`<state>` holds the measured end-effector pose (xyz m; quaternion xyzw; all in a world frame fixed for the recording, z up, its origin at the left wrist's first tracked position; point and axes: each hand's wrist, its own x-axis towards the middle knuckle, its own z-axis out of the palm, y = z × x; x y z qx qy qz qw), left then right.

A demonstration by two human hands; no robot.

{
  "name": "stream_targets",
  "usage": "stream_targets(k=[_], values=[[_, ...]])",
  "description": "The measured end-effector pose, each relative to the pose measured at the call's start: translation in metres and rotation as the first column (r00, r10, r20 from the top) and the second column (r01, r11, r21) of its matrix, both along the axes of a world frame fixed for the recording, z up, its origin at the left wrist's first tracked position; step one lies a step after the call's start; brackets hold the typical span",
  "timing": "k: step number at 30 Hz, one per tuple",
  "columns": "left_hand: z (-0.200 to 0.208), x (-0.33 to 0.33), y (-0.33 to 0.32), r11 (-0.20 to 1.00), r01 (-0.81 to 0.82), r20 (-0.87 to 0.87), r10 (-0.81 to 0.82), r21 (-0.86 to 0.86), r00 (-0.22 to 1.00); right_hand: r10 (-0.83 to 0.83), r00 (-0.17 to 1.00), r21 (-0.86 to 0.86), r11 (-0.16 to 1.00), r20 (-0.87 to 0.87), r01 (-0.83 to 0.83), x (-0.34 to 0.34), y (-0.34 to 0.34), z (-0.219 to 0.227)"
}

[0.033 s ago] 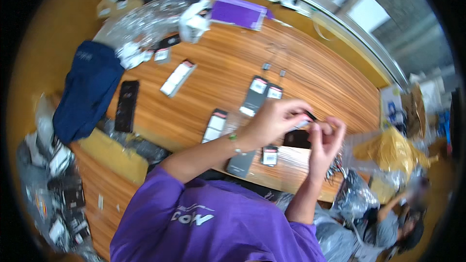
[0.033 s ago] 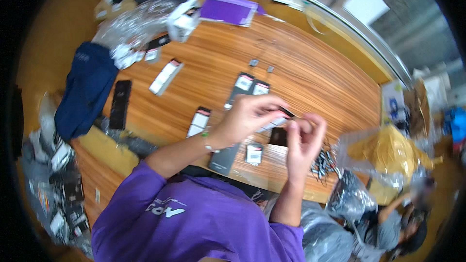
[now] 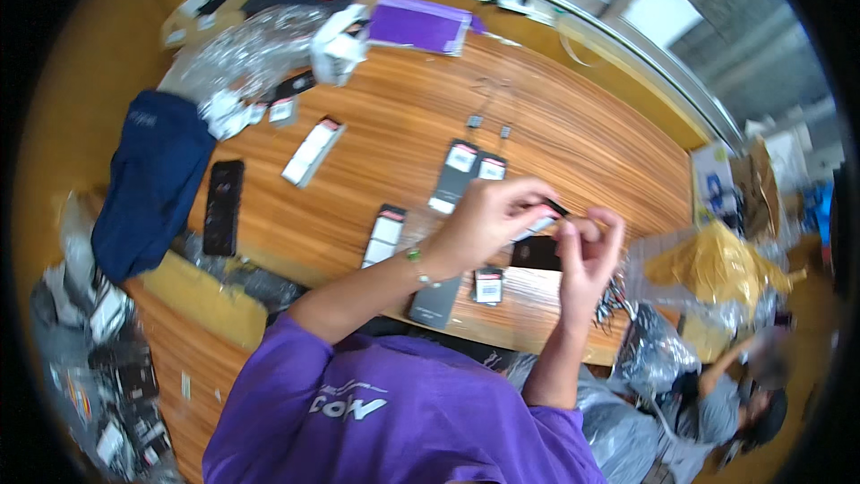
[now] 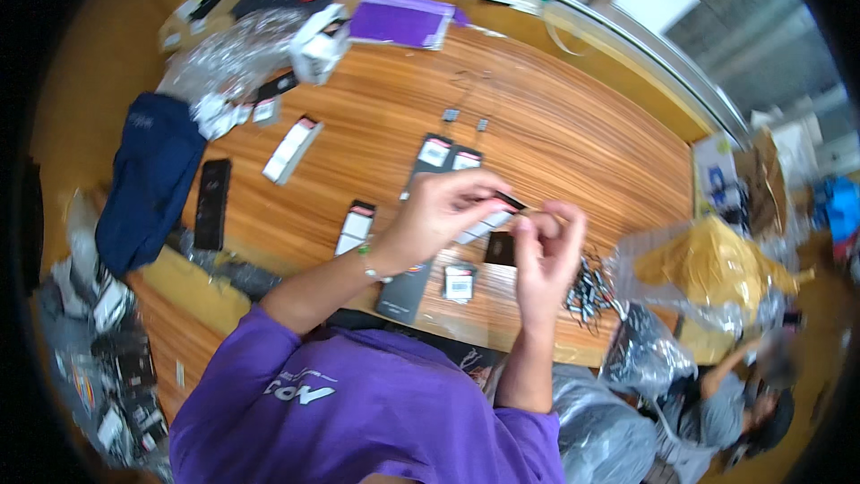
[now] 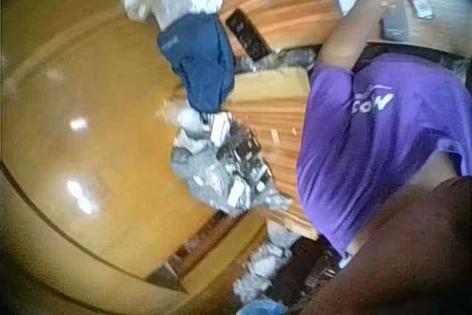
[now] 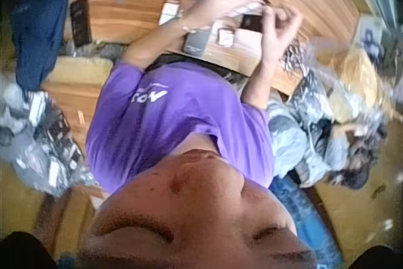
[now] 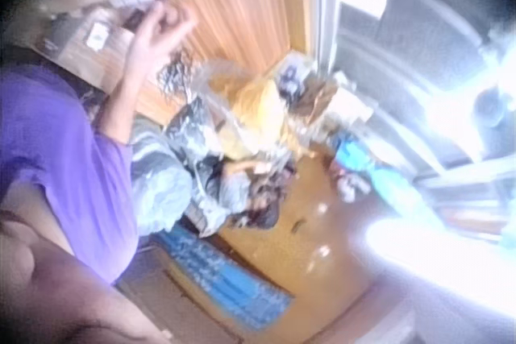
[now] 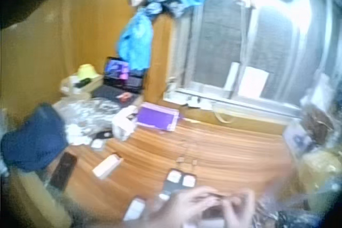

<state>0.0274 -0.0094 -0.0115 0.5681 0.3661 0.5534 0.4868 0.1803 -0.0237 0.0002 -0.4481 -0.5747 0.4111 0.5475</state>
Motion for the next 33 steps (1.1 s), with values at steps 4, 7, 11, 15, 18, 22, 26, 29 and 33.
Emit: stream_targets(k=[4,7,11,15,18,22,26,29,33], values=[[0.004,0.006,0.001,1.0,0.011,-0.05,-0.011,-0.003,0.999,0.009,1.0,0.02,1.0,0.017,-0.009,0.005,0.003,-0.002],[0.008,0.011,0.005,1.0,0.007,-0.081,-0.006,0.012,0.997,-0.006,1.0,0.017,1.0,0.003,0.006,0.004,0.006,0.0],[0.01,0.013,0.004,1.0,0.014,-0.118,-0.016,-0.016,0.993,0.011,1.0,0.018,1.0,0.027,-0.012,0.008,0.007,-0.002],[0.01,0.015,0.003,1.0,0.012,-0.14,-0.012,0.0,0.99,0.021,0.998,0.007,1.0,0.061,-0.021,0.012,0.007,-0.001],[0.012,0.017,0.002,1.0,0.011,-0.153,-0.008,0.015,0.988,0.027,0.998,-0.022,0.999,0.048,-0.026,0.012,0.008,0.001],[0.017,0.014,0.004,0.993,0.035,-0.268,-0.004,0.111,0.963,0.067,0.996,-0.069,0.995,-0.065,-0.072,0.014,0.009,0.004],[0.017,0.015,0.006,0.981,0.064,-0.307,-0.005,0.184,0.952,0.086,0.992,-0.061,0.994,-0.092,-0.092,0.017,0.01,0.002],[0.014,0.015,0.009,0.959,0.049,-0.345,0.053,0.281,0.937,0.09,0.992,-0.045,0.995,-0.085,-0.094,0.017,0.008,0.0],[0.011,0.015,0.009,0.962,0.042,-0.307,0.044,0.27,0.951,0.075,0.995,-0.042,0.996,-0.068,-0.078,0.016,0.007,0.001]])
